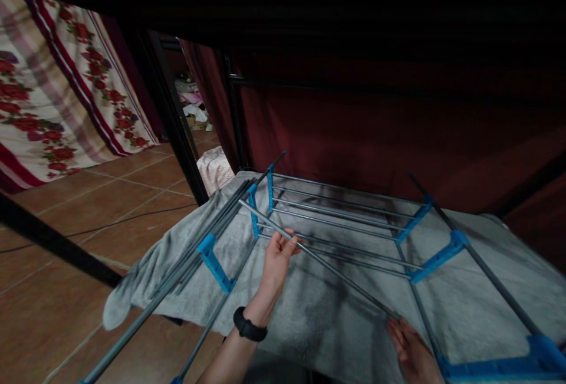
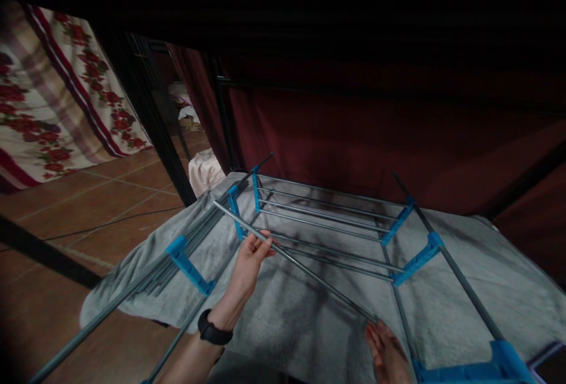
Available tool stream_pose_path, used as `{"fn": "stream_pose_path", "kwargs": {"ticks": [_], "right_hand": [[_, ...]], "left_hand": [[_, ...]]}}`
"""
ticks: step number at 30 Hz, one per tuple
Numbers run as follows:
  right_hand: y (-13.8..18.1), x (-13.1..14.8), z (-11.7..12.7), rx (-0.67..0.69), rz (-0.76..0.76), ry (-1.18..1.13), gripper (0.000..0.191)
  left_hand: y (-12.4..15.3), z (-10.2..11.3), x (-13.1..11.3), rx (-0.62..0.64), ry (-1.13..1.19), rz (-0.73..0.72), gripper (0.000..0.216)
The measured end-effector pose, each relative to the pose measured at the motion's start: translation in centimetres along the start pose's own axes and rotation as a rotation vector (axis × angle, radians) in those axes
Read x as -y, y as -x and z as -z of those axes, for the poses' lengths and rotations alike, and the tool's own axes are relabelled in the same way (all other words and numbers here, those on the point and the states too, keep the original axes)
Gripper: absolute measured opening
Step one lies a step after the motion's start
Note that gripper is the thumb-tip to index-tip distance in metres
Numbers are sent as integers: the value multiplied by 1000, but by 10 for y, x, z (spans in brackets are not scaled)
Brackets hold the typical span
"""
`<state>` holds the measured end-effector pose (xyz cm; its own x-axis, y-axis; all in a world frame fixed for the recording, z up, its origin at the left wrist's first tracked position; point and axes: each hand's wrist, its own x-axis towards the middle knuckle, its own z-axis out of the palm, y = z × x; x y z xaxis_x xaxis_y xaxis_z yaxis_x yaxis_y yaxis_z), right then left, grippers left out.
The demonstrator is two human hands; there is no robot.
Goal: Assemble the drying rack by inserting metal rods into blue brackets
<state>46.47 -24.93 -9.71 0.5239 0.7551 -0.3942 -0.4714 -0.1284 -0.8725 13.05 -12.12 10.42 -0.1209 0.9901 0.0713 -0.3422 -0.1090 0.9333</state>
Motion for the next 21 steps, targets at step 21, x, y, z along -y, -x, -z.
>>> {"fn": "stream_pose_path", "kwargs": {"ticks": [21], "right_hand": [[14, 20, -17, -58, -206, 91, 54]], "left_hand": [[-3, -5, -3, -29, -14, -47, 41]]}}
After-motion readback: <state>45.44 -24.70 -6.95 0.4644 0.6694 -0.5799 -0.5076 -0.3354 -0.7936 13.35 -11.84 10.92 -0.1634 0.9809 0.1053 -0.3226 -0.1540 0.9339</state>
